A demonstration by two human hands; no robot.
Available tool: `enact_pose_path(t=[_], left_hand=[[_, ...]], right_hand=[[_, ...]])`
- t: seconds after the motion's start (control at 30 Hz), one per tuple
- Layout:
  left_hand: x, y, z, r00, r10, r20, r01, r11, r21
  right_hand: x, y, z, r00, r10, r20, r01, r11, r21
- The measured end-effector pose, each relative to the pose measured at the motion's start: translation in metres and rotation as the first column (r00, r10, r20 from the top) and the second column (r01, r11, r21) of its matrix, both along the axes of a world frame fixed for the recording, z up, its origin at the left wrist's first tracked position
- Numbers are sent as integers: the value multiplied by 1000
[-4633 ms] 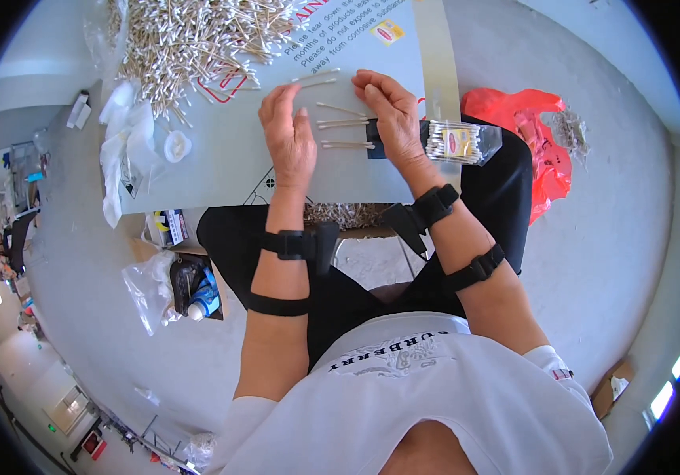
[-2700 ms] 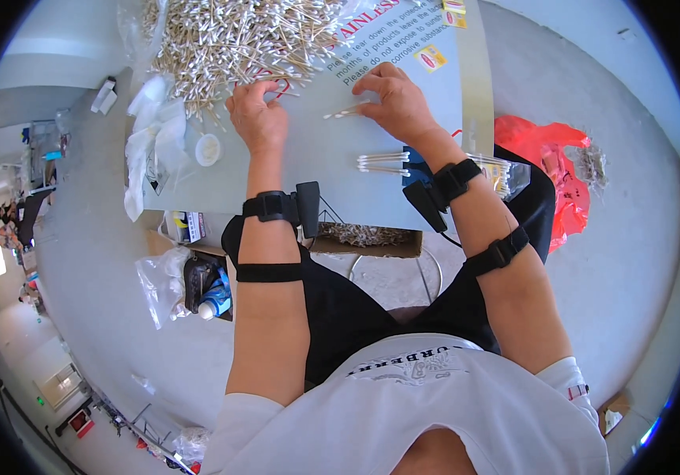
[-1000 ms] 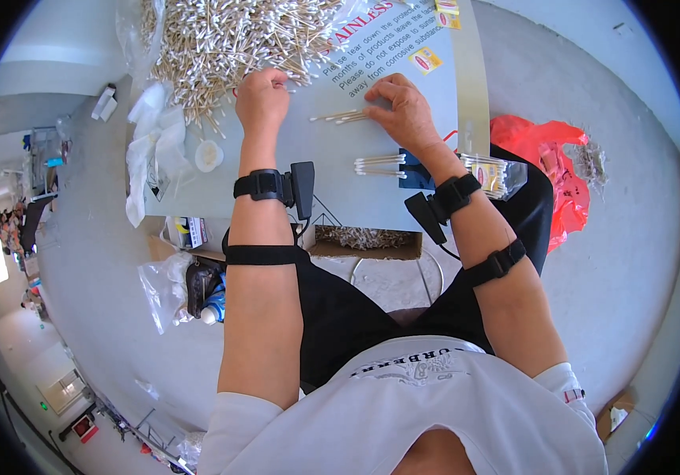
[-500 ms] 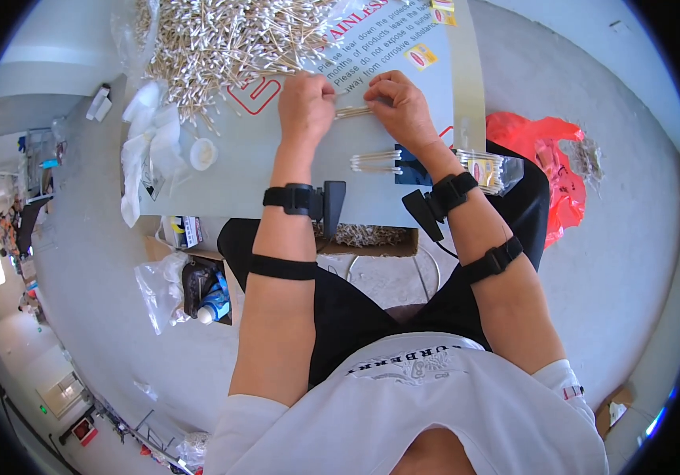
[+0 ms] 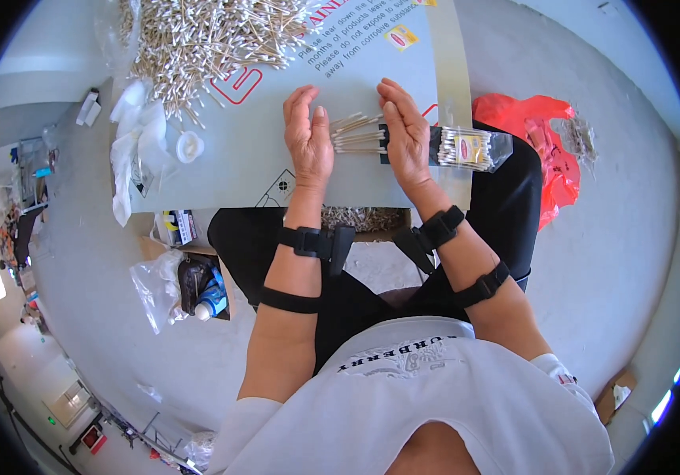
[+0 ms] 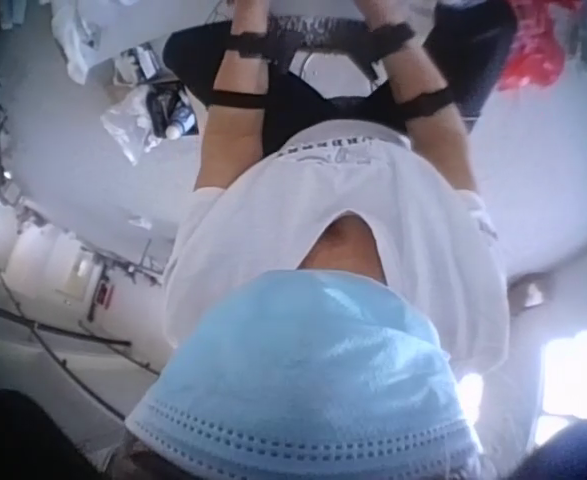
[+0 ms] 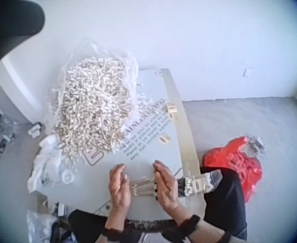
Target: Packaging bundles of cotton swabs into small plastic bags for distribution.
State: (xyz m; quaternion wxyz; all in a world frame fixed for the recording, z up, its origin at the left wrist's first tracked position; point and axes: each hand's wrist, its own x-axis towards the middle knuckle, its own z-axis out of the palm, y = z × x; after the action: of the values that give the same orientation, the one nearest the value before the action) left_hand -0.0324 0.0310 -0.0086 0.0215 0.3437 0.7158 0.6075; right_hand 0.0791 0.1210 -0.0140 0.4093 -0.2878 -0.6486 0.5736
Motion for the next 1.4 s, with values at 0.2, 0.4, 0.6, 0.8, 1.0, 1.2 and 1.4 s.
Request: enact_pose_path(t=[0.2, 0.4, 0.6, 0.8, 1.0, 1.2, 1.4], left_hand=[[8, 8, 1, 909, -172, 379, 151, 985, 84], [4, -2, 2, 943, -132, -307, 19, 938, -347], [10, -8, -2, 916, -176, -360, 37, 932, -362], [16, -14, 0, 849, -290, -442, 29, 860, -509], [36, -24, 9, 821, -409, -398, -25, 672, -741], [24, -23, 16, 746, -513, -424, -35, 605, -795], [27, -25, 20, 721, -574, -388, 12, 571, -821]], right_hand=[[-9, -4, -10, 993, 64, -103, -84, 974, -209], [-3, 15, -7, 998, 41, -57, -51, 980, -194], [2, 16, -5, 995, 95, -23, -98, 977, -188], [2, 7, -3, 982, 116, -151, -152, 954, -257], [6, 7, 2, 986, 101, -132, -138, 938, -319], [3, 1, -1, 986, 46, -162, -94, 949, -302], [5, 1, -3, 990, 25, -138, -64, 958, -281]])
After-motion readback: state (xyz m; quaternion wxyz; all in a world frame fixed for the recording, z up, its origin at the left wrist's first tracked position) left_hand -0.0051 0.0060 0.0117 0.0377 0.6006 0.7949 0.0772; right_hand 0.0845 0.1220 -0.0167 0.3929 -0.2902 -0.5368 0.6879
